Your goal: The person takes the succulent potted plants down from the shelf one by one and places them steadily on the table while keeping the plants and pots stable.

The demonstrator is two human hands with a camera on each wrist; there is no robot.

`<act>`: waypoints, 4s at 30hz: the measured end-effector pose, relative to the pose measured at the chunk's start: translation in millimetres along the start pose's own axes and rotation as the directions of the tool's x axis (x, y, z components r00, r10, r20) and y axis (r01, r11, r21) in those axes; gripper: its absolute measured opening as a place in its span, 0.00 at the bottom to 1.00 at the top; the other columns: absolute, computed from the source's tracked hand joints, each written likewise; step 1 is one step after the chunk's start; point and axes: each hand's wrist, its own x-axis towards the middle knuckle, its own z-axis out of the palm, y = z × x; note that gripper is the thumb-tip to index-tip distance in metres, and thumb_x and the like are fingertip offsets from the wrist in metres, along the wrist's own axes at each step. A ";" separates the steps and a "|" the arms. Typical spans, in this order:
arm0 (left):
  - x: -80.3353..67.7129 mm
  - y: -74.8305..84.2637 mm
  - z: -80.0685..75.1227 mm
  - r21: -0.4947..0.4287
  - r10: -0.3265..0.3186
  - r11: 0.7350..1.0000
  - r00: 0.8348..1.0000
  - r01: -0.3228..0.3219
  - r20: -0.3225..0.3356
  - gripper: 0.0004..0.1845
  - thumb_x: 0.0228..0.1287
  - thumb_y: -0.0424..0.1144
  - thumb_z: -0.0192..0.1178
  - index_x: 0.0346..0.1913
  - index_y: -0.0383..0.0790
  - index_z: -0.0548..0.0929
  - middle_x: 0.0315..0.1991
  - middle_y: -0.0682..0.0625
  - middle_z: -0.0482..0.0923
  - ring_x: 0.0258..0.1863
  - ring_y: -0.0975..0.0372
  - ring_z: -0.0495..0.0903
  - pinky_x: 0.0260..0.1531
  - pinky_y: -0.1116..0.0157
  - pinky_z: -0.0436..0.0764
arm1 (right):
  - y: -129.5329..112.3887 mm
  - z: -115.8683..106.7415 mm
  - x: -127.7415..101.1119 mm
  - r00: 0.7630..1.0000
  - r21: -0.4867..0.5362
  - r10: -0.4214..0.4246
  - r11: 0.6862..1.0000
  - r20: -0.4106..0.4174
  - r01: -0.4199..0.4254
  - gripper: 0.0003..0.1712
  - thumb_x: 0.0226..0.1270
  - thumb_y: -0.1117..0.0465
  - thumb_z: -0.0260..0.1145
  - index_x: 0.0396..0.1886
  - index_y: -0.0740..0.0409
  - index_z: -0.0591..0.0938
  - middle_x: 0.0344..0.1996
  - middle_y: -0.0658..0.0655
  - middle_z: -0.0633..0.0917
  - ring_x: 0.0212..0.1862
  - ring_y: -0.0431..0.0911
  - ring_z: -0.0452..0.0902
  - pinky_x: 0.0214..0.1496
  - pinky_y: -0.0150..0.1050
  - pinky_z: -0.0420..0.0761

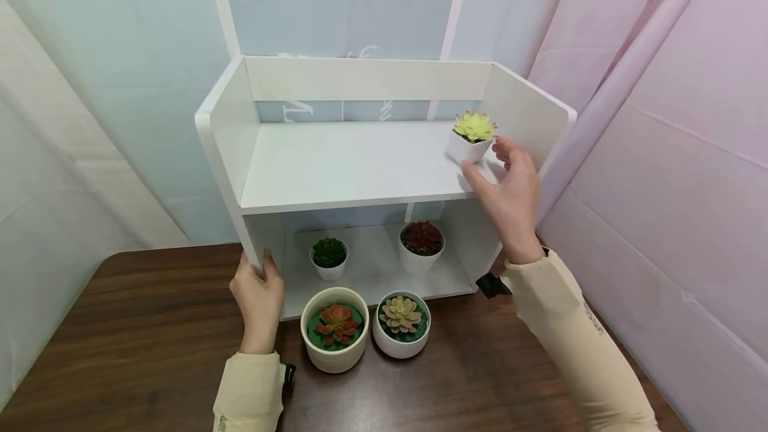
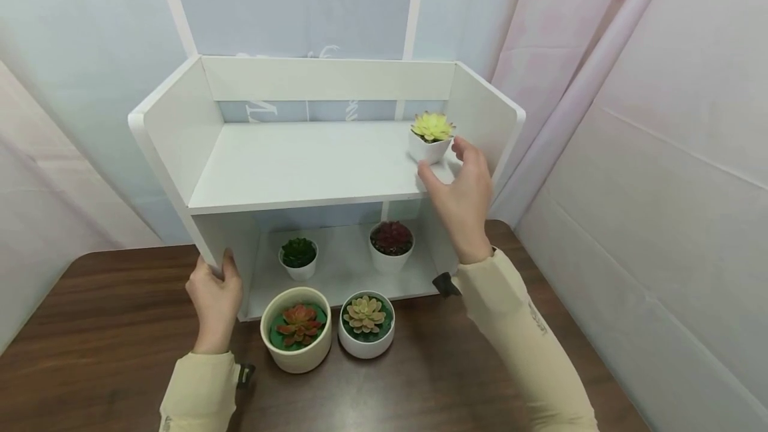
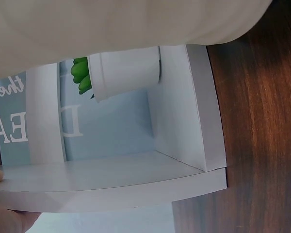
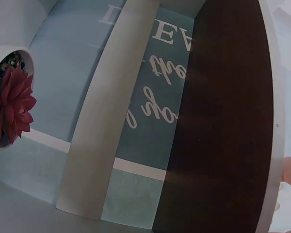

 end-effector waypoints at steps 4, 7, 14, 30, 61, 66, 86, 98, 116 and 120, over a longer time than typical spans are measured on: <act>-0.4 -0.2 -0.6 -0.002 0.008 1.000 1.000 -0.008 -0.002 0.14 0.67 0.27 0.51 0.52 0.23 0.77 0.45 0.27 0.81 0.42 0.36 0.81 0.36 0.39 0.77 | -0.5 2.8 2.2 0.999 -0.047 0.022 0.999 0.033 -0.021 0.35 0.56 0.55 0.71 0.62 0.64 0.74 0.55 0.64 0.79 0.58 0.56 0.75 0.60 0.48 0.70; -1.3 -0.7 -1.3 0.002 0.012 1.000 1.000 -0.012 -0.005 0.14 0.67 0.27 0.52 0.52 0.24 0.77 0.44 0.27 0.81 0.42 0.36 0.81 0.36 0.39 0.77 | -0.7 4.4 3.9 0.998 -0.075 0.032 0.997 0.053 -0.028 0.35 0.56 0.54 0.71 0.62 0.65 0.74 0.55 0.64 0.79 0.58 0.56 0.74 0.59 0.49 0.69; -2.9 -0.9 -2.2 0.004 0.017 1.000 1.000 -0.017 -0.003 0.14 0.68 0.28 0.51 0.53 0.24 0.77 0.44 0.27 0.81 0.41 0.36 0.81 0.36 0.39 0.77 | -5.4 4.7 10.0 0.993 -0.114 0.072 0.992 0.098 -0.061 0.37 0.57 0.49 0.70 0.62 0.65 0.72 0.52 0.65 0.81 0.54 0.56 0.76 0.56 0.49 0.71; -5.1 -0.7 -2.0 0.000 0.016 1.000 1.000 -0.016 -0.001 0.14 0.66 0.26 0.52 0.51 0.21 0.77 0.43 0.26 0.81 0.39 0.35 0.81 0.34 0.39 0.77 | -7.9 4.8 18.2 0.981 -0.167 0.131 0.980 0.140 -0.107 0.39 0.58 0.46 0.68 0.64 0.64 0.70 0.48 0.64 0.82 0.50 0.56 0.76 0.57 0.50 0.66; -2.8 1.8 -4.4 -0.014 0.028 1.000 1.000 -0.028 -0.004 0.14 0.67 0.25 0.51 0.52 0.23 0.78 0.45 0.27 0.80 0.43 0.36 0.81 0.36 0.38 0.77 | -6.2 7.4 14.9 0.999 -0.079 0.024 0.997 0.037 -0.021 0.35 0.55 0.51 0.73 0.57 0.66 0.75 0.43 0.64 0.84 0.42 0.54 0.79 0.44 0.38 0.69; -2.6 1.6 -5.1 -0.008 0.032 0.999 0.999 -0.032 -0.006 0.14 0.67 0.25 0.51 0.52 0.23 0.77 0.45 0.26 0.80 0.43 0.35 0.81 0.36 0.38 0.77 | -4.7 7.9 11.1 1.000 -0.015 -0.016 1.000 -0.001 0.016 0.35 0.52 0.53 0.75 0.56 0.67 0.75 0.43 0.66 0.84 0.44 0.54 0.80 0.47 0.41 0.74; -1.1 -1.0 -7.1 0.005 0.038 0.999 0.999 -0.038 -0.006 0.13 0.67 0.26 0.51 0.51 0.22 0.77 0.43 0.26 0.81 0.40 0.35 0.81 0.34 0.38 0.77 | -4.0 2.0 -7.7 0.995 0.098 -0.074 0.992 -0.067 0.080 0.33 0.49 0.59 0.77 0.54 0.68 0.76 0.42 0.64 0.84 0.42 0.51 0.79 0.48 0.44 0.77; -0.9 -2.9 -7.4 0.009 0.038 0.999 0.999 -0.038 -0.013 0.13 0.67 0.26 0.52 0.51 0.22 0.78 0.42 0.26 0.81 0.39 0.35 0.81 0.33 0.39 0.77 | -4.9 -7.6 -27.3 0.992 0.126 -0.083 0.988 -0.091 0.094 0.34 0.48 0.58 0.78 0.54 0.65 0.77 0.42 0.58 0.84 0.40 0.44 0.79 0.44 0.27 0.74; -0.6 -1.9 -6.0 0.005 0.028 1.000 1.000 -0.028 -0.010 0.13 0.66 0.25 0.51 0.51 0.22 0.77 0.43 0.26 0.81 0.41 0.35 0.81 0.35 0.39 0.77 | -8.7 -23.2 -56.6 0.984 0.199 -0.113 0.970 -0.137 0.139 0.32 0.46 0.62 0.79 0.54 0.62 0.79 0.44 0.51 0.83 0.39 0.33 0.78 0.45 0.27 0.75; -0.5 -2.6 -6.0 0.007 0.023 1.000 1.000 -0.023 -0.014 0.13 0.66 0.25 0.52 0.50 0.22 0.78 0.42 0.26 0.81 0.41 0.35 0.81 0.35 0.39 0.77 | -8.0 -25.7 -64.1 0.983 0.214 -0.116 0.966 -0.145 0.145 0.32 0.45 0.64 0.79 0.53 0.61 0.80 0.44 0.48 0.83 0.40 0.33 0.79 0.38 0.23 0.74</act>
